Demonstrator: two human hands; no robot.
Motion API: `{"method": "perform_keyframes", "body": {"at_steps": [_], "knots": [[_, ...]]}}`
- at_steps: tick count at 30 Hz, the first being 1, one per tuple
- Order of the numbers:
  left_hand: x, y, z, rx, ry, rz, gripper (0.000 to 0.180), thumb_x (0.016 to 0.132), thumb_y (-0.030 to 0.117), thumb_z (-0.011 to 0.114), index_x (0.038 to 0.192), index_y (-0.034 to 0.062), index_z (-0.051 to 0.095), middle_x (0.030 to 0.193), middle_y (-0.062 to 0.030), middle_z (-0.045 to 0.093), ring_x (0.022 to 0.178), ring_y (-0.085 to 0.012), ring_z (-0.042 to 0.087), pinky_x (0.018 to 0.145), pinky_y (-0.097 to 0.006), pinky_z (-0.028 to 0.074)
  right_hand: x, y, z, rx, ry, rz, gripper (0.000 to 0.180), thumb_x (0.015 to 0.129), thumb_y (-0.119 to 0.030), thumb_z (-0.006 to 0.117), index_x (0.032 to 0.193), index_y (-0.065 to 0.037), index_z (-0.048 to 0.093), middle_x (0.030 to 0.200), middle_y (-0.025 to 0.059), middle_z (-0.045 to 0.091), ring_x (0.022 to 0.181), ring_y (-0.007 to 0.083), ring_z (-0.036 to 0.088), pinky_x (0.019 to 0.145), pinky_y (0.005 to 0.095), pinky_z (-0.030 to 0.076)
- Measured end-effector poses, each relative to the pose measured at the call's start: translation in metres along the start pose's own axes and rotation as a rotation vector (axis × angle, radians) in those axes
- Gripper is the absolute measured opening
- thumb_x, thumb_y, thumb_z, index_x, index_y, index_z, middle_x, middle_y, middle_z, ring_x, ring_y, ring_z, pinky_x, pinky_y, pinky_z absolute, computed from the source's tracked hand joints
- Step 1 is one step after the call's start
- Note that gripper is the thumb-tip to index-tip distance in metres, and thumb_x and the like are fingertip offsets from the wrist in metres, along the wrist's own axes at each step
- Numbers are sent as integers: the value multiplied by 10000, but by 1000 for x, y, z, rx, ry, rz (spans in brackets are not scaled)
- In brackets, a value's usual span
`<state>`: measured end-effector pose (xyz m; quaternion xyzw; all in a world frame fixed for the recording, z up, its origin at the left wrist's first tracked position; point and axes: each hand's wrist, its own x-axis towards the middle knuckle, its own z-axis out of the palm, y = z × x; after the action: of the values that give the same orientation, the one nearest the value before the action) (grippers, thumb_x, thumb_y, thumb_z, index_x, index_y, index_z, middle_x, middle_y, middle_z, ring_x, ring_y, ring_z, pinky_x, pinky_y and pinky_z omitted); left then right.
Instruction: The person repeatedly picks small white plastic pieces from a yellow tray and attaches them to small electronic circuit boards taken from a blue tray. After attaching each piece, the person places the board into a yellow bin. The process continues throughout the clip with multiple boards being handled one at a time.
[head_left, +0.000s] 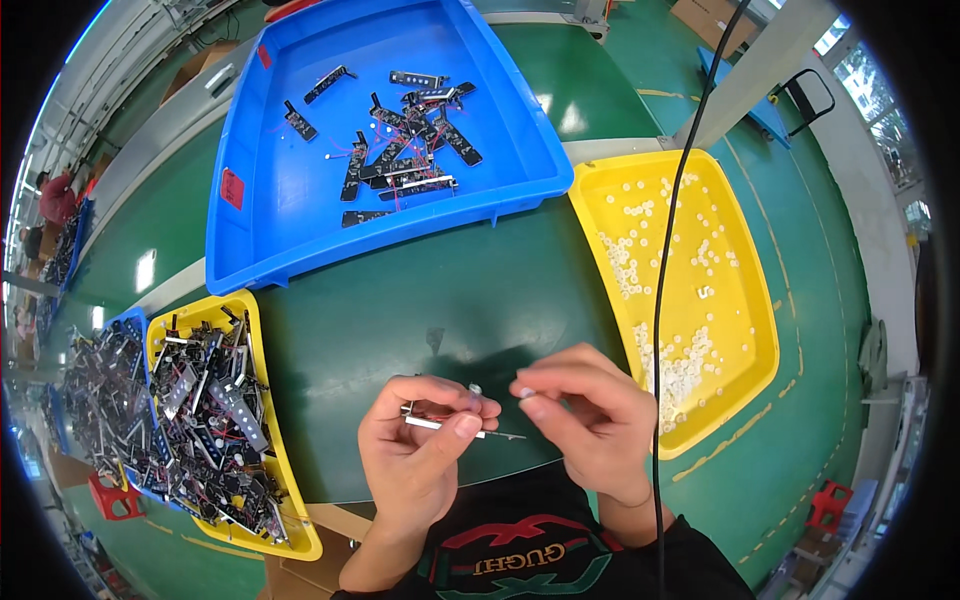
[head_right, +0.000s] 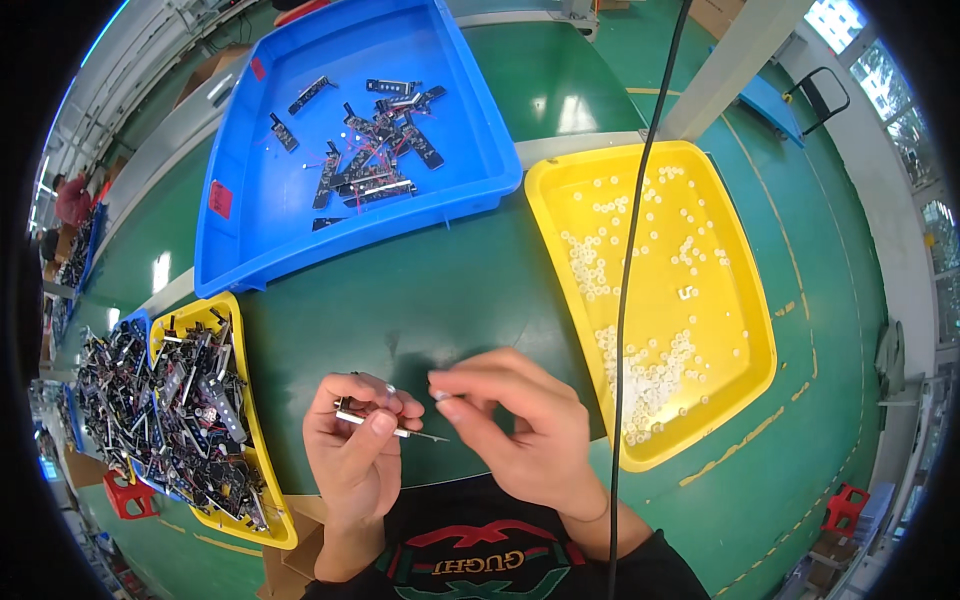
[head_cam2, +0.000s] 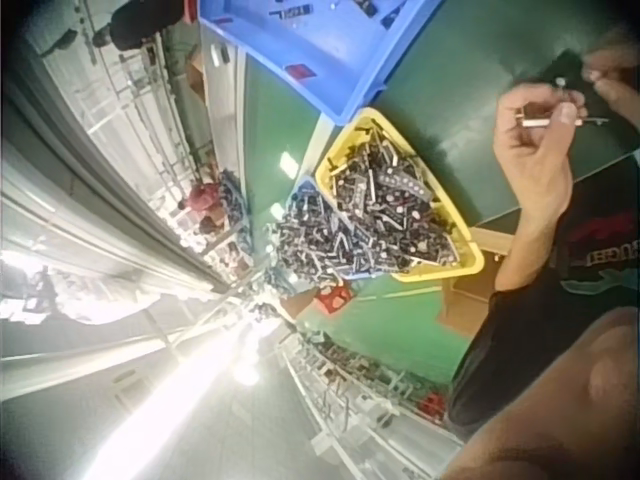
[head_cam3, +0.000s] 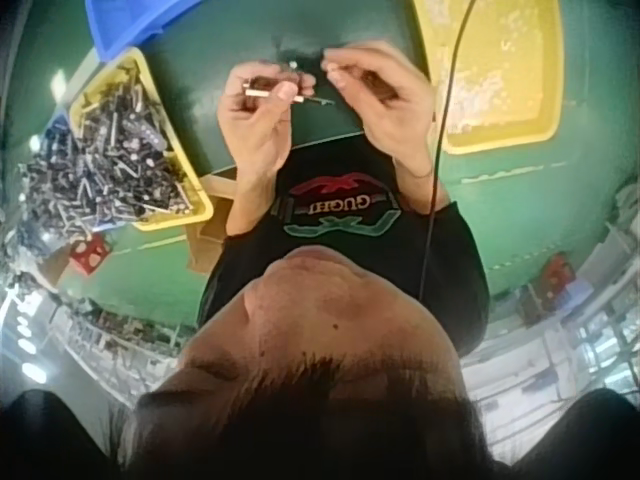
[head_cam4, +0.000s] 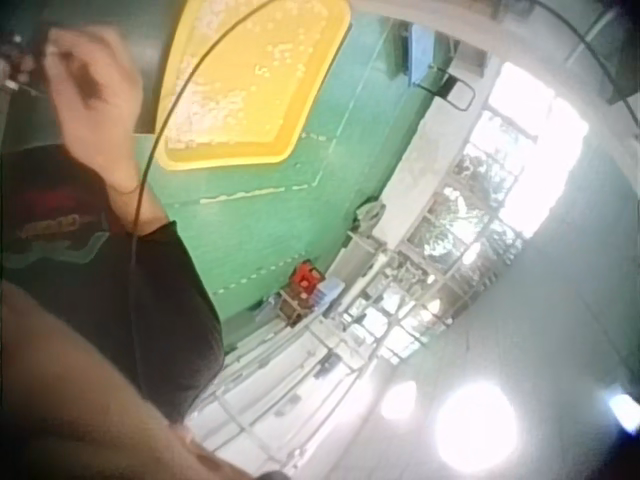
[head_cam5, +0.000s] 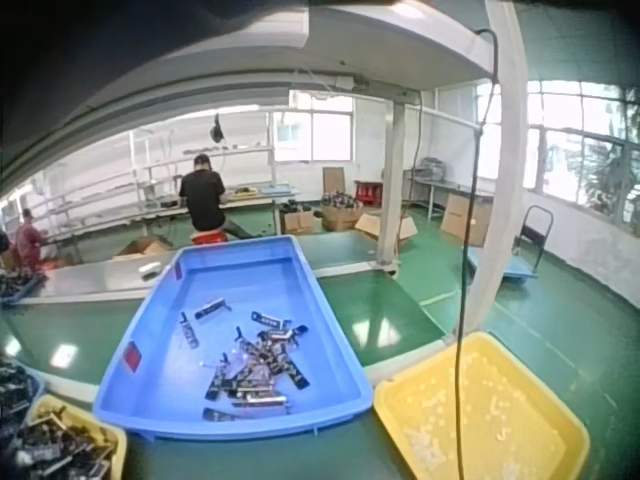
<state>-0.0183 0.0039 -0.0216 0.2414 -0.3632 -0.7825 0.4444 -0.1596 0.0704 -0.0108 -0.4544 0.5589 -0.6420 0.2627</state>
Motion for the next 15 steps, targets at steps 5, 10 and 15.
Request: {"method": "perform_keyframes", "body": {"at_steps": [5,10,15], "knots": [[-3,5,-4,98,5,-5,150,814,-71,614,944,-29,551,886,-146,611,744,-197,636,658,-316,561,3,7,13,124,-20,58,196,762,80,678,942,4,671,882,77,625,601,58,511,525,197,392],[-1,3,-6,5,36,57,165,820,-61,613,967,-26,546,905,-140,609,738,-183,623,658,-309,547,1,4,17,123,-28,100,203,762,75,682,947,-8,674,871,68,622,581,50,501,513,194,380],[2,8,-2,-62,89,-45,226,786,-85,639,976,-16,539,936,-124,607,795,-175,625,704,-301,534,0,1,16,114,-36,148,202,766,72,680,950,-12,674,873,59,622,571,44,497,503,195,374]]}}
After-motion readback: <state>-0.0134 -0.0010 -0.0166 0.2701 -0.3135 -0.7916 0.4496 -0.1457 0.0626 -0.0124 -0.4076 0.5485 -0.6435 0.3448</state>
